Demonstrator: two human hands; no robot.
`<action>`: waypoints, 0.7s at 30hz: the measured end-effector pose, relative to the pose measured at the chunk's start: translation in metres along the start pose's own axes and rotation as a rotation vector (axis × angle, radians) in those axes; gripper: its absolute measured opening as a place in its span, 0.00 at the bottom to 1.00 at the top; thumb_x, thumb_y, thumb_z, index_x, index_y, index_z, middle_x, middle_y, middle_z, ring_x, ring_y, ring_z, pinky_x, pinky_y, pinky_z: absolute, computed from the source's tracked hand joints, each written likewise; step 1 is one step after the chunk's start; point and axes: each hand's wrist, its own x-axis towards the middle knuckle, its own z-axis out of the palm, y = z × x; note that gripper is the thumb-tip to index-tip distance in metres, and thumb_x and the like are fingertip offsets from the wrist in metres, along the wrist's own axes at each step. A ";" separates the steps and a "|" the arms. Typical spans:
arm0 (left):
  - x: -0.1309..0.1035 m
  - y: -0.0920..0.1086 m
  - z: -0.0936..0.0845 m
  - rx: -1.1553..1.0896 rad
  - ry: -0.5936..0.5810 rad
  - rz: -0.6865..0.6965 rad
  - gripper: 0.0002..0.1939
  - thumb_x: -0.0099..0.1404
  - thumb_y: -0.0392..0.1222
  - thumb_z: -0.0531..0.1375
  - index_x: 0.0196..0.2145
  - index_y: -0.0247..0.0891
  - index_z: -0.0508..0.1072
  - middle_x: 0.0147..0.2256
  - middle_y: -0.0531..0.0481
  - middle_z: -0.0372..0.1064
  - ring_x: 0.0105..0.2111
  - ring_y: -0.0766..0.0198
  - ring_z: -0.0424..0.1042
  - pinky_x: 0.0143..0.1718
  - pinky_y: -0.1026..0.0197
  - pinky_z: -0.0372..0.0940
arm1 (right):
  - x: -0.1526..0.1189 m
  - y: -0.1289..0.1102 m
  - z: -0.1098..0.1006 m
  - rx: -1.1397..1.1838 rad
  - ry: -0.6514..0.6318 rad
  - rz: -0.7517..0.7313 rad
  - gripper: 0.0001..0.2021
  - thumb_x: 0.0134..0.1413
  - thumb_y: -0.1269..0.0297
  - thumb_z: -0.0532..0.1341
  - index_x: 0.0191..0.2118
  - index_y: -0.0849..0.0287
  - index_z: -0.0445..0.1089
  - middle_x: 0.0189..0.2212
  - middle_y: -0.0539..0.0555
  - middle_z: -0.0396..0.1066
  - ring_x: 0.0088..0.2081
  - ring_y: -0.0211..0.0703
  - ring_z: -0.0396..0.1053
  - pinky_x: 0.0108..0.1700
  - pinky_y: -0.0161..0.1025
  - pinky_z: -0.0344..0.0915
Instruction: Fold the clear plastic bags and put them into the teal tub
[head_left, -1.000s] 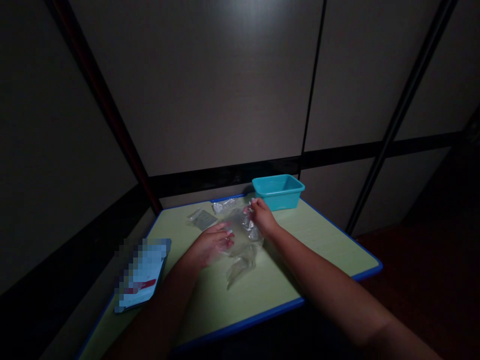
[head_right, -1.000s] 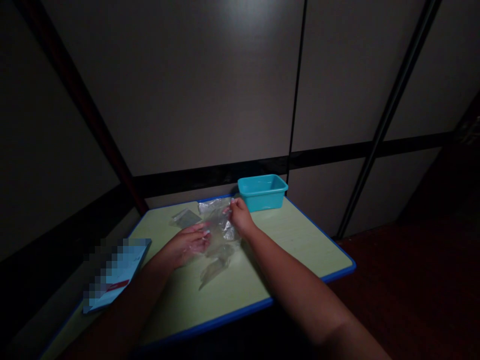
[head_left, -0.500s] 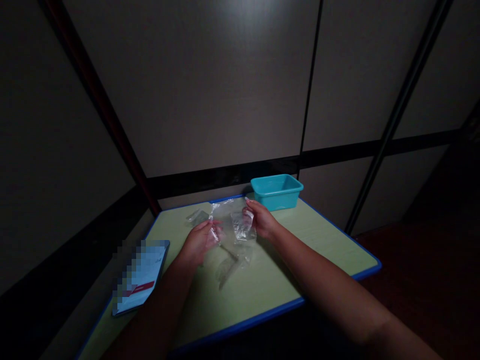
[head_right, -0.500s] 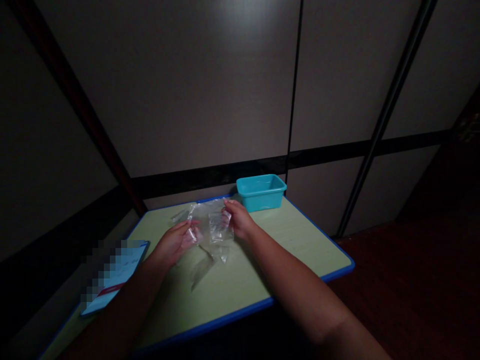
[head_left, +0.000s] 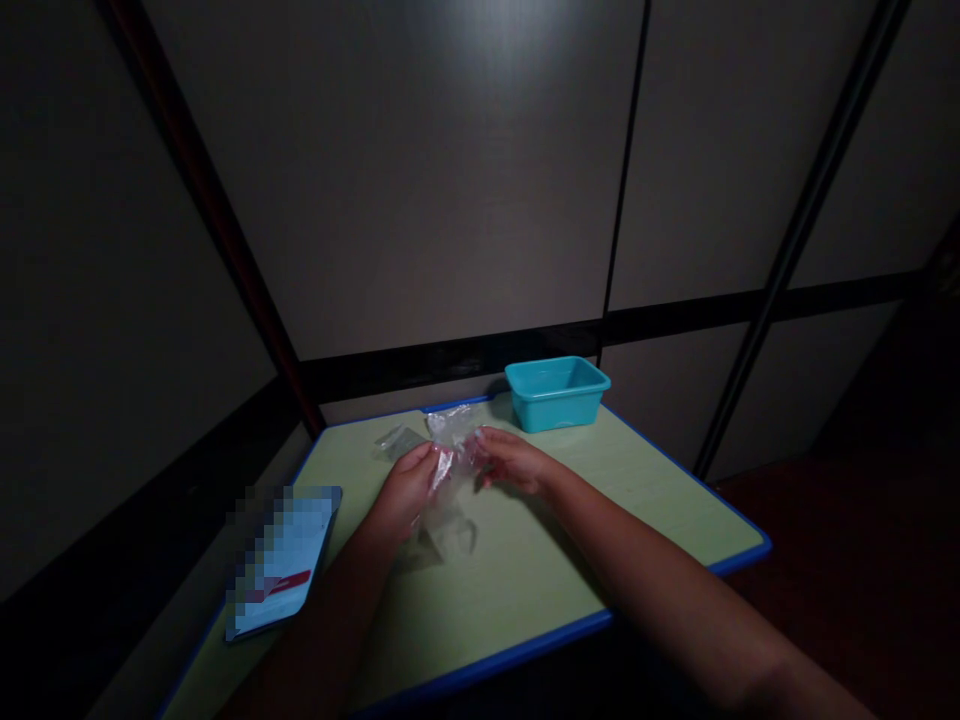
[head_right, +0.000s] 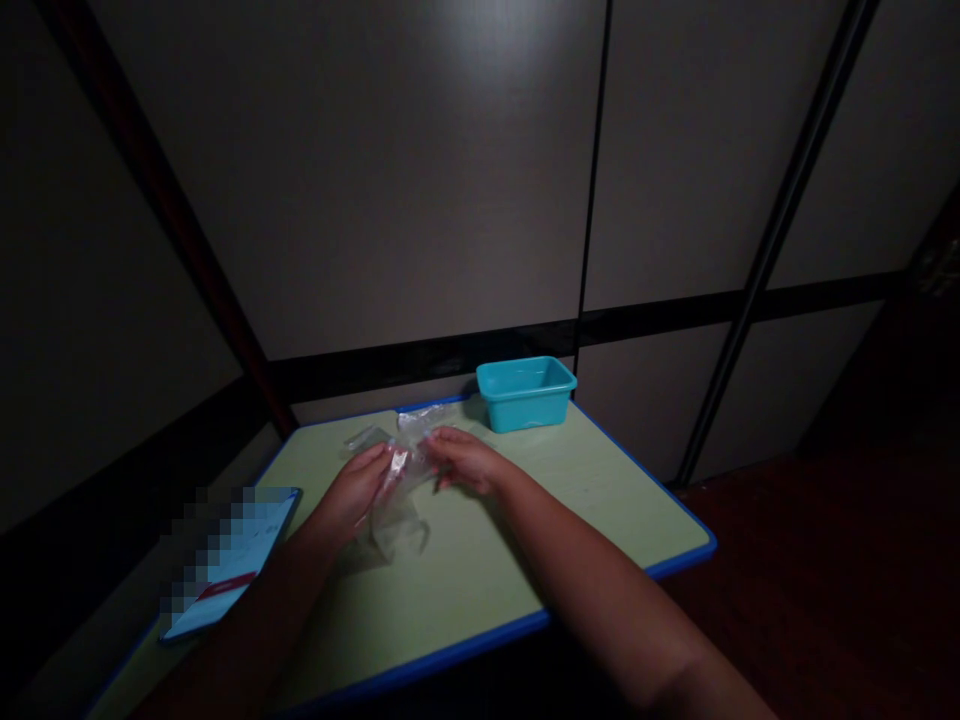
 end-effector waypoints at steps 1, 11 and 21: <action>0.000 -0.001 0.000 0.023 0.003 0.025 0.06 0.52 0.40 0.63 0.27 0.34 0.73 0.22 0.53 0.68 0.21 0.69 0.65 0.22 0.69 0.57 | 0.000 0.001 0.001 0.003 -0.013 -0.003 0.19 0.38 0.51 0.66 0.31 0.60 0.65 0.25 0.48 0.66 0.26 0.35 0.65 0.24 0.32 0.62; 0.010 -0.002 -0.016 -0.012 0.160 0.108 0.10 0.59 0.46 0.59 0.29 0.35 0.71 0.20 0.55 0.64 0.16 0.73 0.61 0.16 0.71 0.53 | 0.002 -0.003 0.000 0.159 -0.054 -0.090 0.19 0.34 0.66 0.70 0.21 0.60 0.56 0.20 0.44 0.64 0.24 0.33 0.65 0.30 0.33 0.63; 0.004 0.012 -0.011 -0.223 0.179 -0.074 0.10 0.65 0.41 0.52 0.29 0.35 0.68 0.18 0.55 0.64 0.15 0.70 0.65 0.16 0.69 0.59 | -0.001 -0.005 -0.003 0.186 -0.093 -0.002 0.16 0.38 0.65 0.68 0.37 0.61 0.67 0.22 0.46 0.65 0.22 0.33 0.62 0.24 0.31 0.62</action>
